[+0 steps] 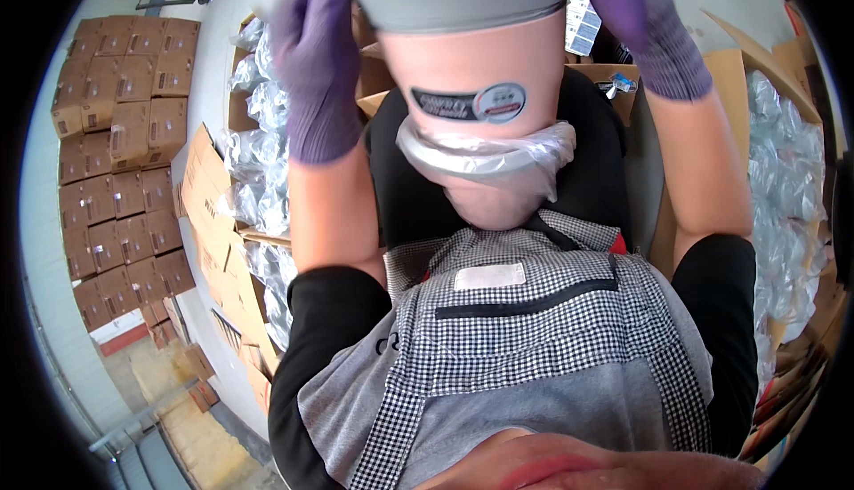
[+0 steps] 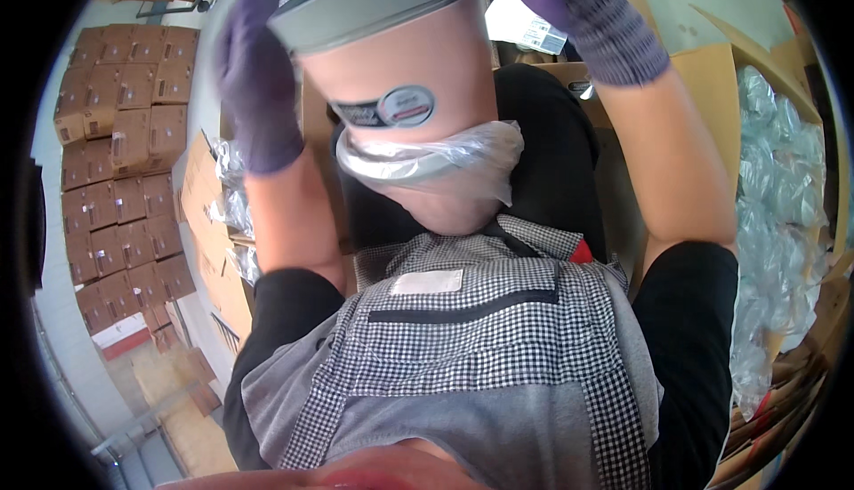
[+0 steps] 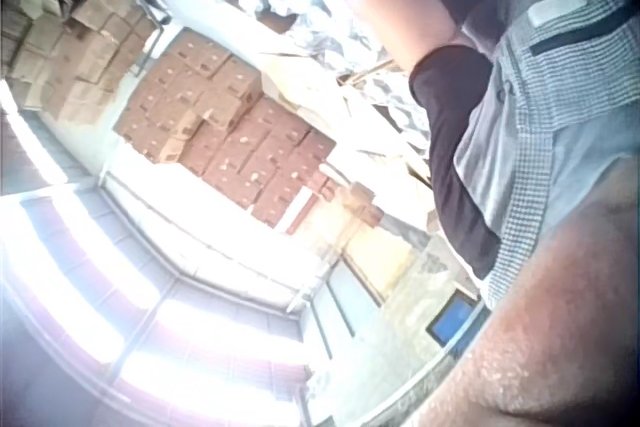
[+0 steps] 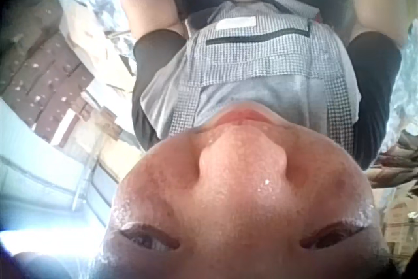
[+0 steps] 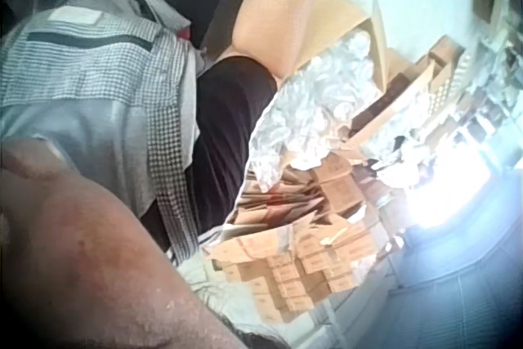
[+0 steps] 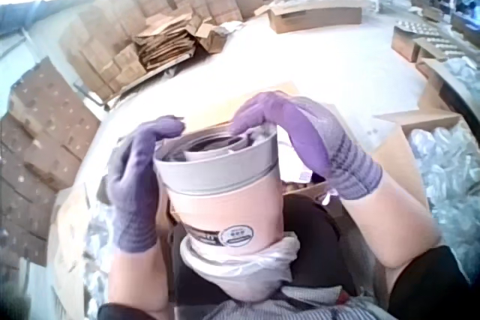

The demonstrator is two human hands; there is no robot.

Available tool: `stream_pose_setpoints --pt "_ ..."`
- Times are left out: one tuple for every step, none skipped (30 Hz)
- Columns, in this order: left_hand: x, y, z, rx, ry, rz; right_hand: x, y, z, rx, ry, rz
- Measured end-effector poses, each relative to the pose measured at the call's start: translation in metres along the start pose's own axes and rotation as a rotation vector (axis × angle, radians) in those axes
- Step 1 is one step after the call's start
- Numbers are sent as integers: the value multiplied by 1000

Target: The person takes a thermal flask from a box, places a chrome ball inside it, secures the lid, and applies a sticker to the flask before placing it back into a shipping box.

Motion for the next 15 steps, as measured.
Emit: stream_pose_setpoints --pt "4 -6 26 2 -28 -16 3 1 13 -177 48 5" --pt "15 -10 48 86 47 -77 6 1 24 -356 91 -1" --pt "22 -12 60 141 110 -106 9 4 36 -220 198 -17" --pt "26 -10 57 154 130 -129 10 6 49 -81 304 -14" --pt "23 0 38 144 96 -192 12 6 61 50 410 4" --pt "20 7 15 129 56 -251 15 -3 41 67 230 42" --pt "17 5 -35 132 -252 -218 23 -10 23 63 85 66" --pt "17 1 -90 146 -569 -202 41 -15 -13 -119 -87 75" --pt "46 -11 -85 -134 -967 -274 44 -15 -21 -118 -128 88" --pt "51 -14 -90 -348 -968 -224 48 -13 -28 -120 -163 92" --pt "51 -20 -97 -557 -960 -174 54 -10 -38 -127 -195 94" --pt "46 -18 -97 -519 -860 -193 41 -1 -14 58 -20 71" --pt "36 -15 -96 -480 -757 -208 30 6 9 241 159 45" --pt "9 -2 -63 -244 -171 -96 15 14 17 247 101 -77" --pt "-2 3 -34 -133 -28 45 8 16 21 212 132 -49"
Point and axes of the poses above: each hand's wrist, its own y-axis towards the middle knuckle, its own x-axis out of the palm, z = x × y, the point moved 10 cm from there along y, towards the middle knuckle, and after that the axes turned 11 degrees about y, right-handed, at the moved point
